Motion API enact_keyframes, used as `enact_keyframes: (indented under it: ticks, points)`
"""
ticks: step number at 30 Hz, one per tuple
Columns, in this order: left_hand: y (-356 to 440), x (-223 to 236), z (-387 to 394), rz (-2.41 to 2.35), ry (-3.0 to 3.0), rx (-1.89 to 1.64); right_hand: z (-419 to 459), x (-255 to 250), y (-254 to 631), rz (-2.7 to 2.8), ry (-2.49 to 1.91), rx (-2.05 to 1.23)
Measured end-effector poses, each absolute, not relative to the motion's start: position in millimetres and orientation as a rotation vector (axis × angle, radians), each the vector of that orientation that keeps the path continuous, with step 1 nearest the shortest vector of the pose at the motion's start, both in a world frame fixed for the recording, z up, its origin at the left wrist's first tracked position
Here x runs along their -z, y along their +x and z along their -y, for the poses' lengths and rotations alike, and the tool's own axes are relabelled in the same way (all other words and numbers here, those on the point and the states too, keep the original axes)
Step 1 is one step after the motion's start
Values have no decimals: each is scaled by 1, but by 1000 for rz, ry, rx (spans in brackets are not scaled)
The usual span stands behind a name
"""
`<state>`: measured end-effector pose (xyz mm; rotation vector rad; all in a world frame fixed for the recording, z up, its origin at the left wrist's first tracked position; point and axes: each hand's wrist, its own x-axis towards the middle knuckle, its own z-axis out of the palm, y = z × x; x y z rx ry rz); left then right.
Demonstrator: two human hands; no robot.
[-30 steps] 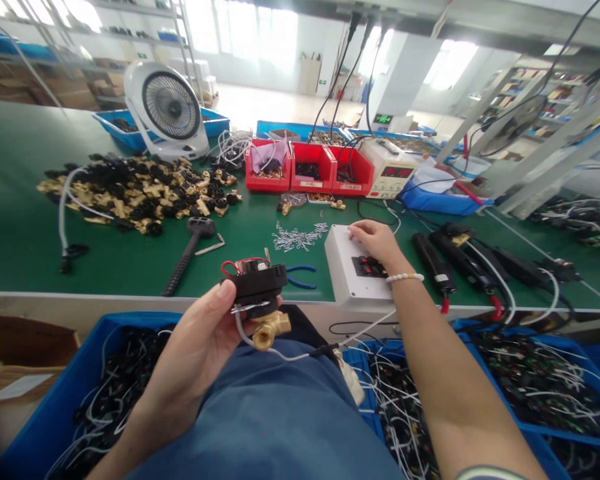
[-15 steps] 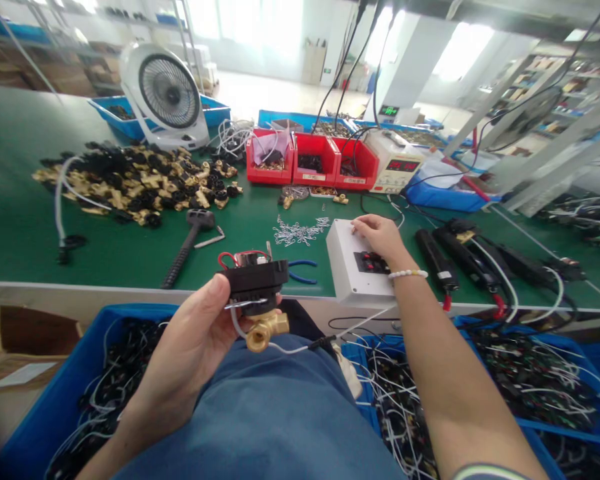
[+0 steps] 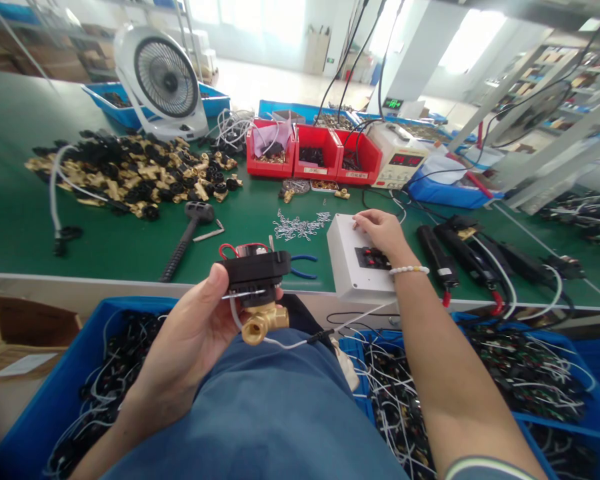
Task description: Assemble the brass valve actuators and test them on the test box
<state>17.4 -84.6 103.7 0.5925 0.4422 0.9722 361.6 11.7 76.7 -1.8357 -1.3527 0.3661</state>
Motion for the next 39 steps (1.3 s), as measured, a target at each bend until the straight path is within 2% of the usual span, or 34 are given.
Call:
enact_keyframes:
  ticks: [34, 39]
  points:
    - [14, -105, 89, -524, 560, -940, -9, -79, 357, 1360, -1868, -339]
    - [15, -106, 87, -488, 570, -1036, -7, -85, 353, 1366, -1980, -308]
